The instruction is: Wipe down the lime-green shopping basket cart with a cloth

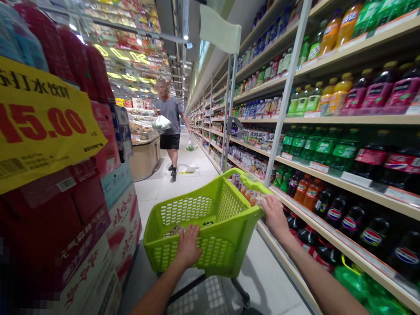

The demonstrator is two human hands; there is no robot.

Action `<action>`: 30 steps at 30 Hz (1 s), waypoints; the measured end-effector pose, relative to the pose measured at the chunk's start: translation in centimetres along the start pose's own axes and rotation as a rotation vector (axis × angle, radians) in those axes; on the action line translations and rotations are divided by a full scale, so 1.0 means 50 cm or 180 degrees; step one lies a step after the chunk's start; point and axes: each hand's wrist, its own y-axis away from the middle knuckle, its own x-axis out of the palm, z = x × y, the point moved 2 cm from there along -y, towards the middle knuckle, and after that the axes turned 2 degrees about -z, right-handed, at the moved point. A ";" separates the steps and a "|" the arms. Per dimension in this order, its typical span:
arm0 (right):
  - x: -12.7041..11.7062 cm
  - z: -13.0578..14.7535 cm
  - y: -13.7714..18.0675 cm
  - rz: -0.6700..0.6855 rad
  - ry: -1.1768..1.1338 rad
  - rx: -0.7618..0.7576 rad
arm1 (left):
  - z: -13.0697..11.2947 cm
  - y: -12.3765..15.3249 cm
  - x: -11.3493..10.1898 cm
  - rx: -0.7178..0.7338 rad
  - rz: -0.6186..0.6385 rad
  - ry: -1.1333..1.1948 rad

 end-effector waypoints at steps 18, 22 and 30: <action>0.059 0.058 0.022 -0.0147 0.0330 -0.0877 | 0.007 -0.007 0.040 0.0167 -0.0425 -0.0307; 0.044 0.015 0.032 -0.0145 0.0377 -0.0876 | 0.011 -0.010 0.044 0.0226 -0.0453 -0.0379; 0.093 0.098 0.052 -0.0104 -0.0043 -0.1057 | -0.004 -0.023 0.035 0.0143 -0.0336 -0.0398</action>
